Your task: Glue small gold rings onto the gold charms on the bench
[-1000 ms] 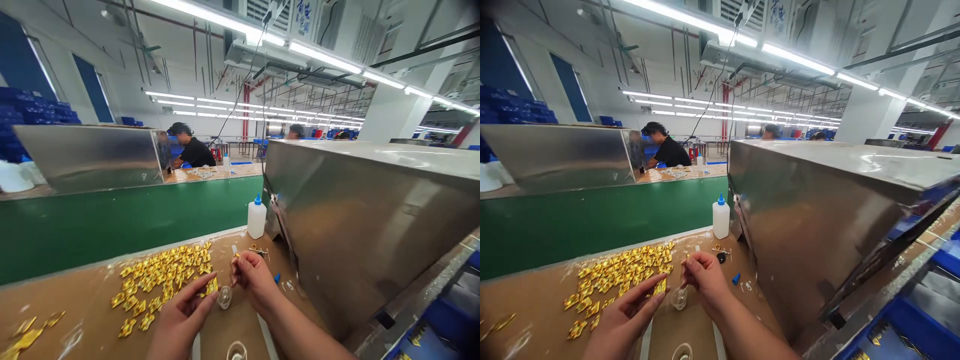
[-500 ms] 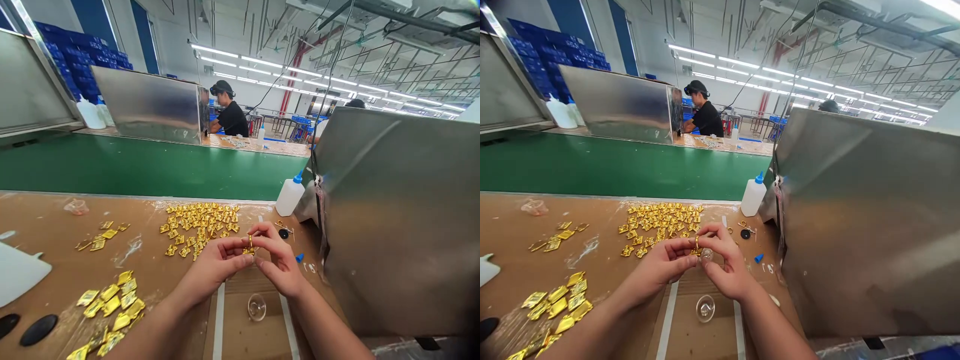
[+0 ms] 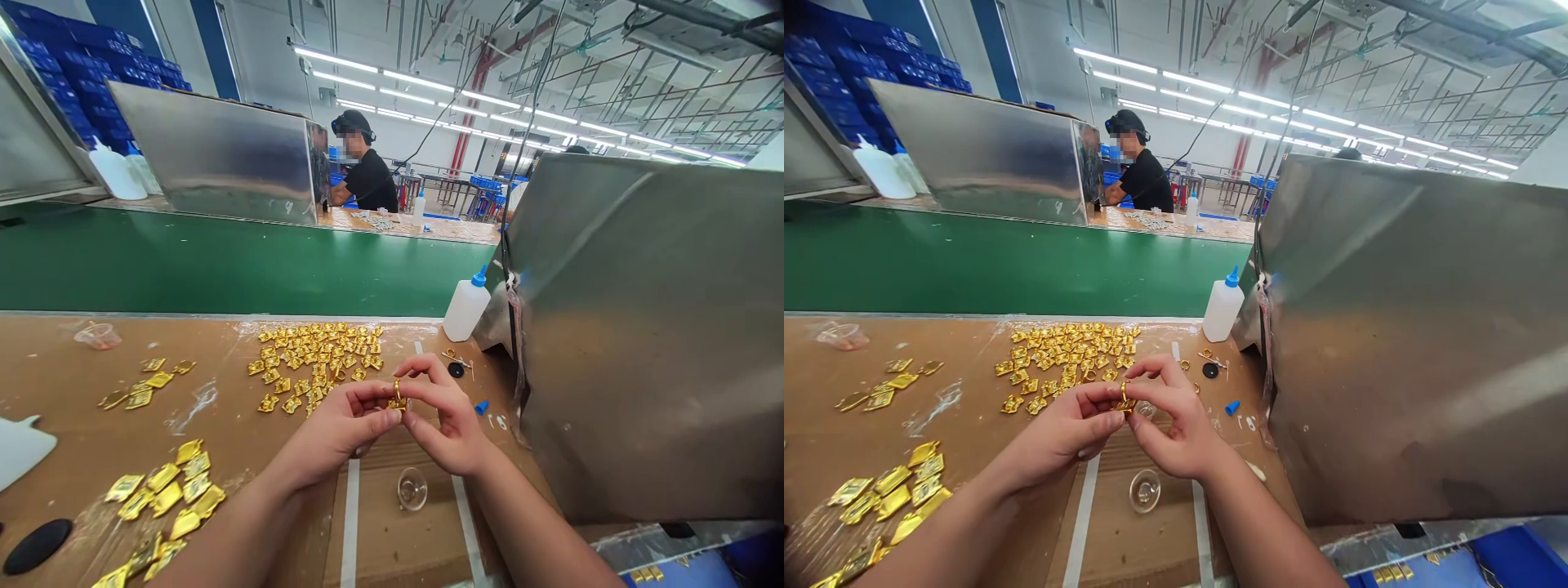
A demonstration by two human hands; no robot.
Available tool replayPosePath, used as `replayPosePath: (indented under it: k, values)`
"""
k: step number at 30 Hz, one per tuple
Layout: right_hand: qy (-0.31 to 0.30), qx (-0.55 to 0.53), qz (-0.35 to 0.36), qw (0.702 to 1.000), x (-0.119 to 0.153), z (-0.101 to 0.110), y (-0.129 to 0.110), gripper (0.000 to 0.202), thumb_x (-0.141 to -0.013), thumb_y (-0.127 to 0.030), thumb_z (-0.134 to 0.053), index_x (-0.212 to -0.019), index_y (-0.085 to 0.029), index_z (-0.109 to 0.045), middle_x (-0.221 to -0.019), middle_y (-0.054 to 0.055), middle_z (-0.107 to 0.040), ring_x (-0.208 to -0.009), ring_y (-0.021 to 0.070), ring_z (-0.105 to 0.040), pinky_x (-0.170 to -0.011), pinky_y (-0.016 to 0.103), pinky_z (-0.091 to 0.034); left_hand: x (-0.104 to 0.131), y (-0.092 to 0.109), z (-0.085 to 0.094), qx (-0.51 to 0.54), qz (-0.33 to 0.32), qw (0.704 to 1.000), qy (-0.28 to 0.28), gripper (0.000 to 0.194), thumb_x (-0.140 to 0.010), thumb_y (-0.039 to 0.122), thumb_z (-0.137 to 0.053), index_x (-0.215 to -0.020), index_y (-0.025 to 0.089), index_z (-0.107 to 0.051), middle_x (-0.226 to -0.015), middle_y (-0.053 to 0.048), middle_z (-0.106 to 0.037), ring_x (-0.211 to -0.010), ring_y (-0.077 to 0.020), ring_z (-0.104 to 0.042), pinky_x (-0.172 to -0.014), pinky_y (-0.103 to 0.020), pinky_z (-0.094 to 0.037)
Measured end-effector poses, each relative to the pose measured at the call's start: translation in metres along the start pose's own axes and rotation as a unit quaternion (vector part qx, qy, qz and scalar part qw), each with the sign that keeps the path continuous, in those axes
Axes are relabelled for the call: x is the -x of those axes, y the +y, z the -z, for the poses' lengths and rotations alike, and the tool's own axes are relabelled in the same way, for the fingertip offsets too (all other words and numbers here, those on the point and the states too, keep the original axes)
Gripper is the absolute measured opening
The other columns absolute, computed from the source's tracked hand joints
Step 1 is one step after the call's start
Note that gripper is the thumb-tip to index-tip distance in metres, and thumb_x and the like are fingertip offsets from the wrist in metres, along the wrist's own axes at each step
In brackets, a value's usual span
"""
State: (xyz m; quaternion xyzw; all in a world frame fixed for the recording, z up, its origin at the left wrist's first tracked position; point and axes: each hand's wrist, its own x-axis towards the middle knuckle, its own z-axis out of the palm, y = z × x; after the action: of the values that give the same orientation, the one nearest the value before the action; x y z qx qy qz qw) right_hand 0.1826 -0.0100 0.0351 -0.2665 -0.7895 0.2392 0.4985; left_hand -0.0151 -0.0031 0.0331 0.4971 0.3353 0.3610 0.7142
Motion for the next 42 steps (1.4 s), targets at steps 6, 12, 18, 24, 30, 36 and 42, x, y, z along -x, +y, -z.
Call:
replayPosePath:
  k: [6,12,18,24,30,36,42]
  values:
    - [0.004,0.016,0.026,1.000,-0.0012,-0.0030,-0.0008,0.037,-0.089,-0.012,-0.062,-0.122,-0.025,-0.072,-0.118,0.010,-0.062,-0.114,0.0246,-0.062,-0.098,0.044,-0.055,0.0006,0.0014,-0.0007,0.006,0.007,1.000,-0.010,0.048,-0.071,0.050,-0.092,-0.102,0.016,-0.077,-0.071,0.003,-0.054,-0.053,-0.0048,-0.027,-0.048,-0.023,-0.016]
    - [0.015,0.026,0.038,0.999,-0.0006,-0.0049,-0.0001,0.030,-0.090,-0.012,-0.062,-0.115,-0.024,-0.072,-0.116,0.010,-0.063,-0.111,0.0238,-0.064,-0.095,0.043,-0.057,0.0012,-0.0001,0.0027,0.006,0.023,0.999,-0.022,0.054,-0.069,0.054,-0.092,-0.103,0.016,-0.075,-0.068,0.005,-0.050,-0.053,-0.0053,-0.024,-0.048,-0.024,-0.015]
    - [0.016,0.029,0.043,0.998,-0.0002,-0.0049,-0.0006,0.032,-0.089,-0.011,-0.063,-0.116,-0.024,-0.073,-0.115,0.010,-0.064,-0.110,0.0232,-0.065,-0.094,0.042,-0.058,0.0008,-0.0024,0.0041,0.015,0.025,0.999,-0.031,0.050,-0.072,0.051,-0.092,-0.105,0.016,-0.076,-0.069,0.006,-0.047,-0.053,-0.0051,-0.024,-0.048,-0.023,-0.015]
    - [0.015,0.069,0.079,0.994,-0.0003,-0.0038,0.0018,0.037,-0.088,-0.009,-0.064,-0.120,-0.024,-0.073,-0.113,0.010,-0.066,-0.107,0.0227,-0.066,-0.091,0.041,-0.058,0.0014,-0.0032,0.0048,0.012,0.036,0.999,-0.024,0.056,-0.070,0.054,-0.092,-0.110,0.017,-0.078,-0.064,0.006,-0.045,-0.052,-0.0057,-0.023,-0.050,-0.024,-0.016]
    - [0.007,0.112,0.107,0.988,-0.0011,0.0018,0.0050,0.030,-0.090,-0.014,-0.070,-0.118,-0.023,-0.074,-0.111,0.009,-0.069,-0.102,0.0210,-0.067,-0.088,0.039,-0.055,0.0031,-0.0004,0.0016,0.025,0.043,0.999,-0.010,0.054,-0.066,0.054,-0.094,-0.101,0.017,-0.078,-0.066,0.004,-0.052,-0.053,-0.0058,-0.026,-0.050,-0.023,-0.020]
    - [-0.001,0.161,0.118,0.980,-0.0021,0.0044,0.0059,0.014,-0.100,-0.026,-0.068,-0.111,-0.022,-0.076,-0.109,0.008,-0.071,-0.103,0.0198,-0.066,-0.088,0.038,-0.050,0.0017,-0.0001,0.0048,0.049,0.059,0.996,-0.049,0.051,-0.074,0.060,-0.088,-0.095,0.017,-0.069,-0.055,0.011,-0.034,-0.048,-0.0047,-0.017,-0.044,-0.019,-0.013]
    - [0.041,0.158,0.119,0.979,-0.0010,0.0014,0.0070,0.013,-0.101,-0.027,-0.066,-0.108,-0.022,-0.077,-0.109,0.007,-0.070,-0.103,0.0194,-0.064,-0.088,0.038,-0.049,0.0014,-0.0015,0.0076,0.039,0.066,0.997,-0.021,0.055,-0.072,0.064,-0.088,-0.090,0.019,-0.063,-0.053,0.011,-0.035,-0.048,-0.0050,-0.017,-0.042,-0.017,-0.014]
